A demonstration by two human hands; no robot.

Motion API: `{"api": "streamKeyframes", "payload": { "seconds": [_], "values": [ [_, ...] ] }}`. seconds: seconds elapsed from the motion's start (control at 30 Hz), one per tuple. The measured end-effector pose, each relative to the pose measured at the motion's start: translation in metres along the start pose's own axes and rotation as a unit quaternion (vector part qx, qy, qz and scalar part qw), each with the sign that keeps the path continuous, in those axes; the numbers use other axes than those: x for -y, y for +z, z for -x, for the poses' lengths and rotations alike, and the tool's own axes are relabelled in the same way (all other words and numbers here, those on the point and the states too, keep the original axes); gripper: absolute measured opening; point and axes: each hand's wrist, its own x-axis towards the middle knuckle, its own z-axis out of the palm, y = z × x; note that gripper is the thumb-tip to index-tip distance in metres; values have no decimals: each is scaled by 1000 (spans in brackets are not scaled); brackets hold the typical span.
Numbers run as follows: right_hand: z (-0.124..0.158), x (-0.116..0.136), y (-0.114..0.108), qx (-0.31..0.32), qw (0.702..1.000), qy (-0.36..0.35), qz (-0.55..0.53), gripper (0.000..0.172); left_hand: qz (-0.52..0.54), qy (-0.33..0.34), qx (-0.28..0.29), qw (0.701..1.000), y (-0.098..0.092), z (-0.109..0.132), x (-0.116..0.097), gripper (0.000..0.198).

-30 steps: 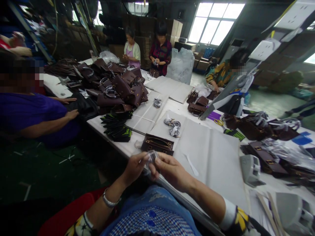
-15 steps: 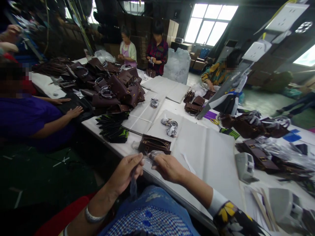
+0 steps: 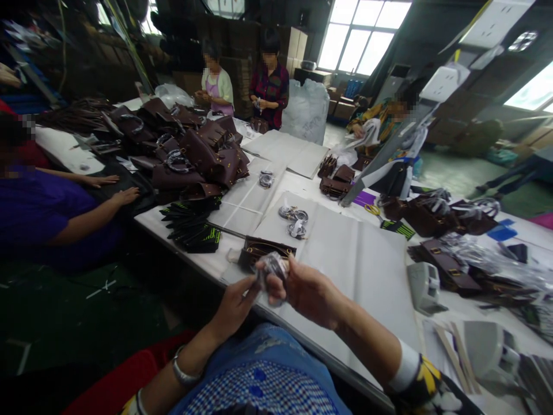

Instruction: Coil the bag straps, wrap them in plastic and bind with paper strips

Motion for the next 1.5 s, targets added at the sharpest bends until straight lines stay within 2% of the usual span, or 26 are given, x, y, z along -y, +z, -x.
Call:
{"api": "streamKeyframes", "payload": {
  "seconds": [0.07,0.13,0.17,0.23,0.3,0.33,0.4,0.5,0.57,0.6,0.67,0.73,0.77,0.8,0.9,1.0,1.07,1.13,1.17,1.23,1.3,1.33,1.4,1.5],
  "values": [
    [0,8,7,-22,992,-112,44,51,32,-16,9,999,7,-5,3,29],
    [0,16,6,-64,953,-234,180,57,74,-35,39,996,11,-6,1,29],
    [0,18,2,-88,915,-280,278,57,94,-50,59,993,12,-4,-2,30],
    [-2,18,-12,-130,804,-332,475,53,131,-80,96,984,13,0,-12,33],
    [-5,10,-30,-127,703,-339,613,51,174,-104,111,973,11,5,-24,35],
    [-7,2,-39,-106,670,-337,653,53,199,-114,107,967,9,7,-29,35],
    [-11,-16,-52,-50,635,-320,701,56,250,-142,82,954,3,7,-38,36],
    [-12,-39,-57,-24,618,-261,741,46,275,-201,64,938,-10,1,-41,38],
    [-8,-45,-51,-38,642,-204,738,39,225,-223,70,946,-20,-5,-37,42],
    [-6,-44,-47,-46,676,-171,716,38,170,-213,61,960,-24,-8,-34,42],
    [-1,-39,-40,-54,786,-85,609,39,18,-153,-7,988,-33,-13,-27,37],
    [4,-31,-35,-48,898,10,437,40,-111,-66,-67,989,-38,-14,-19,28],
    [5,-27,-33,-41,936,44,347,40,-137,-32,-64,988,-37,-12,-15,29],
    [7,-24,-30,-31,962,65,264,39,-136,-9,-37,990,-35,-10,-11,32],
    [9,-14,-20,-7,995,52,84,35,-52,8,67,996,-19,-3,-1,40],
    [8,-3,-7,-19,998,-61,18,37,34,-16,73,997,4,-1,5,30],
    [5,4,-3,-53,983,-166,58,47,82,-45,68,993,17,-2,6,28],
    [2,8,-5,-97,943,-260,186,56,141,-82,69,984,25,-3,4,28],
    [1,8,-8,-121,905,-297,280,56,169,-100,72,978,28,-3,2,30],
    [0,7,-21,-154,792,-347,477,50,211,-129,86,965,30,-2,-4,31],
    [-1,2,-37,-144,678,-363,623,45,225,-147,99,958,28,1,-11,32],
    [-1,-2,-45,-126,637,-362,669,45,232,-154,101,955,25,3,-14,33],
    [-2,-12,-59,-83,587,-346,727,49,248,-172,94,949,19,5,-21,34],
    [-2,-28,-73,-54,555,-317,767,50,267,-208,81,937,9,4,-27,33]
  ]
}}
